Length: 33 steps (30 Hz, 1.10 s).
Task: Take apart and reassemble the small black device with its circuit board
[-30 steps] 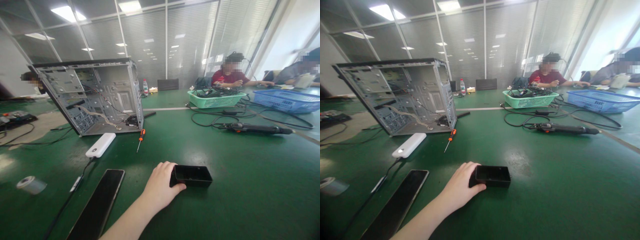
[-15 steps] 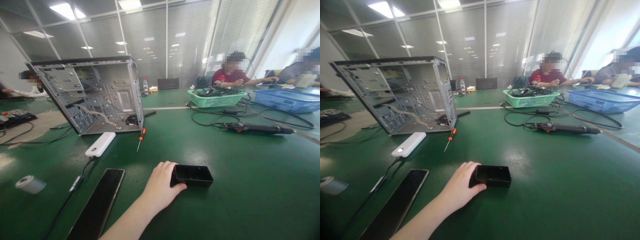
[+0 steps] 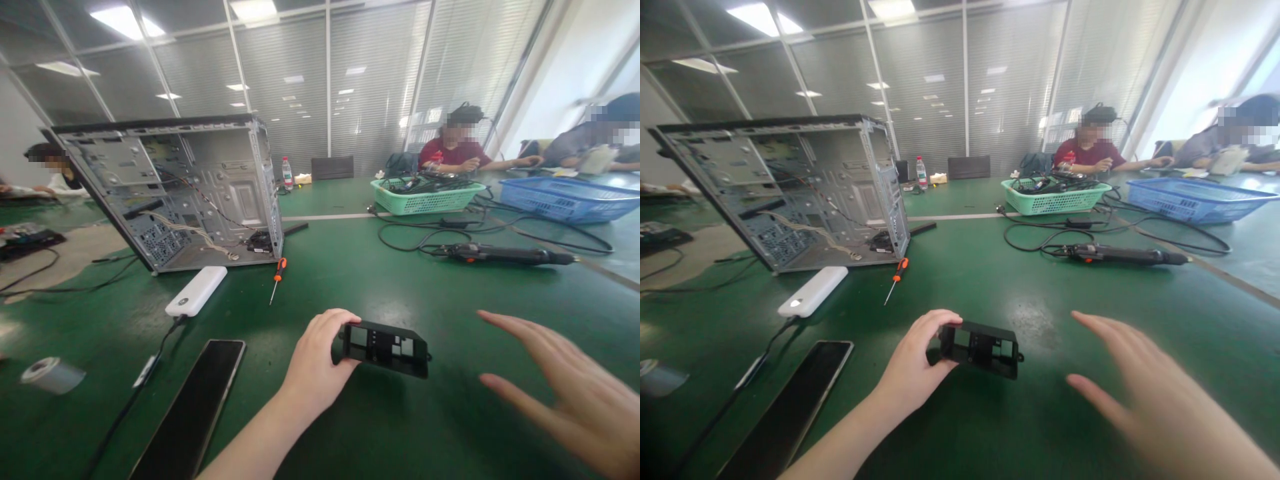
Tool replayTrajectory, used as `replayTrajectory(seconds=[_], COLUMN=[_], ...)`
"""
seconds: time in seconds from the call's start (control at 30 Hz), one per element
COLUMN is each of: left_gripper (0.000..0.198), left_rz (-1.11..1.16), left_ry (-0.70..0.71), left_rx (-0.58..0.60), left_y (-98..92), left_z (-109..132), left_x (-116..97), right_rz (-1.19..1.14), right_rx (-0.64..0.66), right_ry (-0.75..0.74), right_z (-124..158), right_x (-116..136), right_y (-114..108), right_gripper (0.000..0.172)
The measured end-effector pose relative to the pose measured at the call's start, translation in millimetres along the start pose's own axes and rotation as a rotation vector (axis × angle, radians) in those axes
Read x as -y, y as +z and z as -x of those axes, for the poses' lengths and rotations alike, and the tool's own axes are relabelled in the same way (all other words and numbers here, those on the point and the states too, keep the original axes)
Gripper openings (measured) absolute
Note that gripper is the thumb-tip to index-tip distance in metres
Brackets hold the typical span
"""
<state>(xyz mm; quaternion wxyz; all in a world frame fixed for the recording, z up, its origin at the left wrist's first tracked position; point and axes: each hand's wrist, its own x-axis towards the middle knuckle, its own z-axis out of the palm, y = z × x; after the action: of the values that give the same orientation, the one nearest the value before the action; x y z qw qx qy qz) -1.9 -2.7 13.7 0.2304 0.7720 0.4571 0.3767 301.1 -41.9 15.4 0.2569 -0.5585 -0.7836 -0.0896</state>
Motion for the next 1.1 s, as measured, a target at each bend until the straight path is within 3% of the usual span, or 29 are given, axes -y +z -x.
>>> replayTrajectory(seconds=[0.1,0.2,0.33,0.47,0.57,0.7,0.77,0.87,1.0,1.1], left_gripper=[0.051,0.052,0.053,0.051,0.051,0.051,0.052,0.054,0.052,0.059], left_rz=[-0.032,-0.047,-0.026,-0.022,0.008,0.080,0.113,0.160,0.169,0.246], left_ry=[0.075,0.136,0.188,0.216,0.159,0.010,-0.086,-0.210,-0.182,-0.190], left_rx=[-0.044,-0.105,-0.194,-0.212,-0.228,-0.226,-0.202,-0.096,0.095,0.161], left_y=[-2.0,-3.2,-3.2,-2.3,-1.9,-1.6,-1.9,-3.8,-6.5,-5.8], left_z=[-0.2,0.4,2.0,3.0,3.1,3.3,3.4,2.7,1.4,1.3], left_x=[-0.6,-1.3,-1.4,-1.4,0.1,3.0,3.3,1.6,-1.6,-1.8], right_rz=[-0.090,-0.211,-0.364,-0.514,-0.608,-0.800,-0.918,-1.078,-1.168,-1.199], right_rx=[0.053,0.053,0.049,0.127,0.169,0.095,0.071,0.137,0.257,0.277], right_ry=[-0.235,-0.255,-0.112,-0.014,0.085,0.169,0.218,0.339,0.494,0.616], right_z=[-23.4,-41.5,-46.4,-39.3,-35.4,-36.1,-37.8,-40.7,-43.5,-43.2], right_x=[48.8,78.9,80.2,71.4,71.0,75.9,77.2,75.9,74.0,76.5], right_y=[18.0,29.8,38.4,44.7,47.0,44.5,42.1,38.7,34.9,34.5], right_gripper=[0.049,0.030,0.029,0.035,0.044,0.046,0.044,0.047,0.064,0.074])
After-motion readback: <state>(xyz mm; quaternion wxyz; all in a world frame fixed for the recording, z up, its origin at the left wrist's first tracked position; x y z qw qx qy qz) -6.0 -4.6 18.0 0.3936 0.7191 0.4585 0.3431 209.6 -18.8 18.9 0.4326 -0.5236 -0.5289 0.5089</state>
